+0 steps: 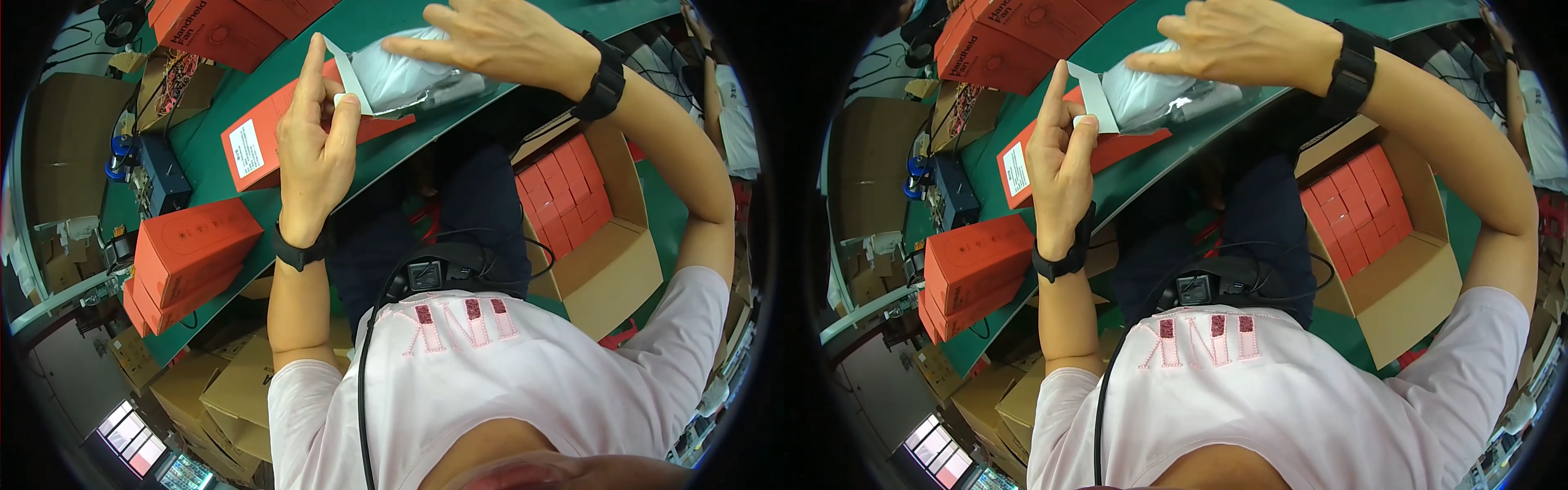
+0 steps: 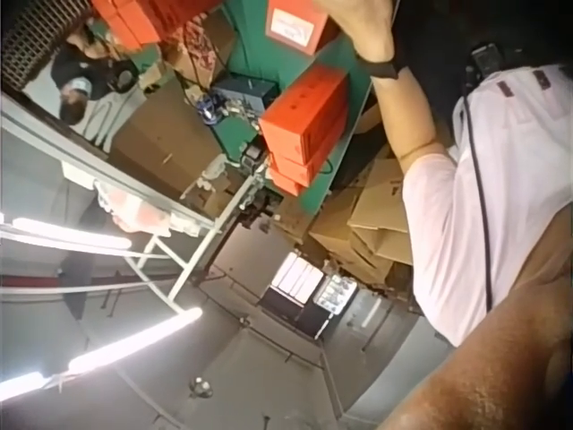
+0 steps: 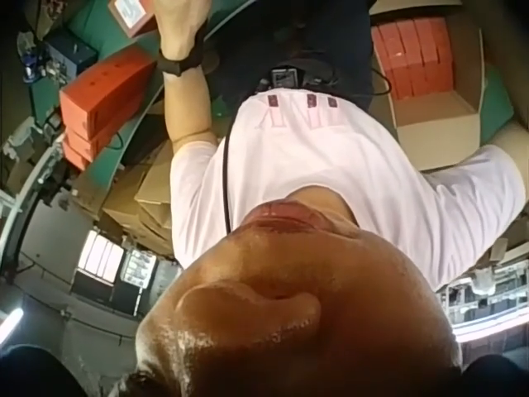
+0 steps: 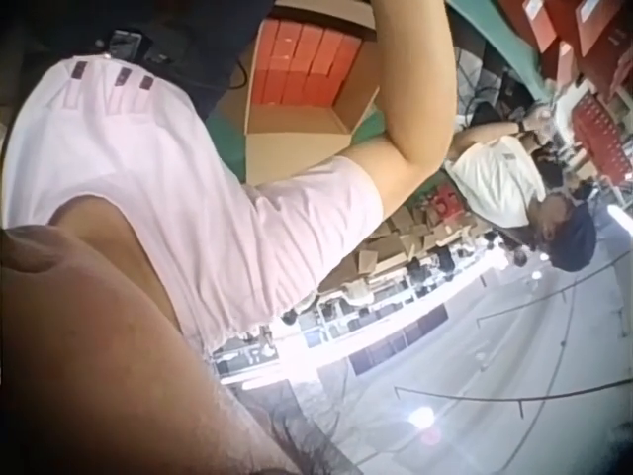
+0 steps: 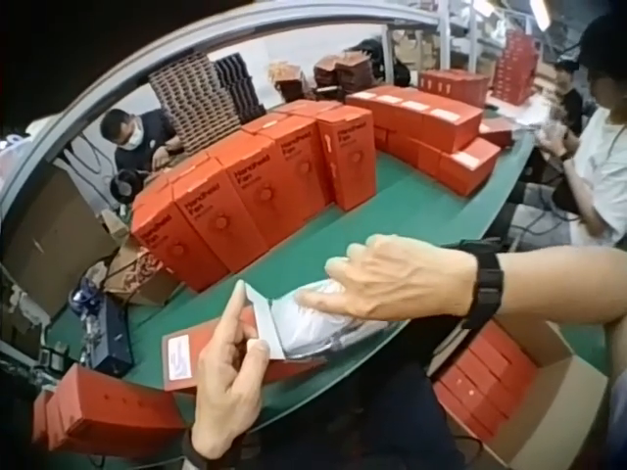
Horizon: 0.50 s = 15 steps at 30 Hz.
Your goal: Packaging small items into protective foam pouches and then into red cardboard boxes.
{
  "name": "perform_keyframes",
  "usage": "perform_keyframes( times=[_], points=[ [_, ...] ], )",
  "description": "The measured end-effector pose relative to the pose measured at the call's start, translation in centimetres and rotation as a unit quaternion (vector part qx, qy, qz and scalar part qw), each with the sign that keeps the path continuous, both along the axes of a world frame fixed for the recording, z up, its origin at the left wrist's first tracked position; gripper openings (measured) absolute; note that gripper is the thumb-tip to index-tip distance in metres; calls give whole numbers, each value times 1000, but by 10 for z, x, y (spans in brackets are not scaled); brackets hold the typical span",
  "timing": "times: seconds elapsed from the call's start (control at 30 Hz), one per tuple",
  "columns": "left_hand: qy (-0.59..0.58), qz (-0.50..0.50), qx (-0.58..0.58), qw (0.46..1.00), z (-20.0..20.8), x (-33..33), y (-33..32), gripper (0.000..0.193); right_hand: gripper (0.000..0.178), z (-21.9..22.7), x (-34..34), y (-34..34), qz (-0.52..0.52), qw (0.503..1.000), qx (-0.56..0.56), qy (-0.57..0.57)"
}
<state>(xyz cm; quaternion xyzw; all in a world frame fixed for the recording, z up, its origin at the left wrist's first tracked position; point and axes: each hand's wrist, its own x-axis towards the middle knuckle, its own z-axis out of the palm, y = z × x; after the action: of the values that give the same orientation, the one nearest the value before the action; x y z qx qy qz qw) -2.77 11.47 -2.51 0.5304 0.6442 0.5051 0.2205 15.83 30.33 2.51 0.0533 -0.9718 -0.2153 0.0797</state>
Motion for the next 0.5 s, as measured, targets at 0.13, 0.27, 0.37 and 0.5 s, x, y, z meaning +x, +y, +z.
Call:
perform_keyframes(
  times=[0.13, 0.27, 0.37, 0.5],
  points=[
    [7, 4, 7, 1000, -4, 0, -3, 63, 49, 17, -8, -2, -60, 946, -309, -81],
    [16, 4, -1, 1000, 0, 2, -4, 63, 63, -54, -2, -5, -96, 924, -357, 100],
    [30, 1, 12, 999, -1, 2, -6, 63, 83, -67, 13, -43, -98, 964, -214, 128],
    [21, -15, 15, 1000, -7, 2, -7, 64, 84, -64, 16, -42, -103, 935, -323, 106]
  ],
)
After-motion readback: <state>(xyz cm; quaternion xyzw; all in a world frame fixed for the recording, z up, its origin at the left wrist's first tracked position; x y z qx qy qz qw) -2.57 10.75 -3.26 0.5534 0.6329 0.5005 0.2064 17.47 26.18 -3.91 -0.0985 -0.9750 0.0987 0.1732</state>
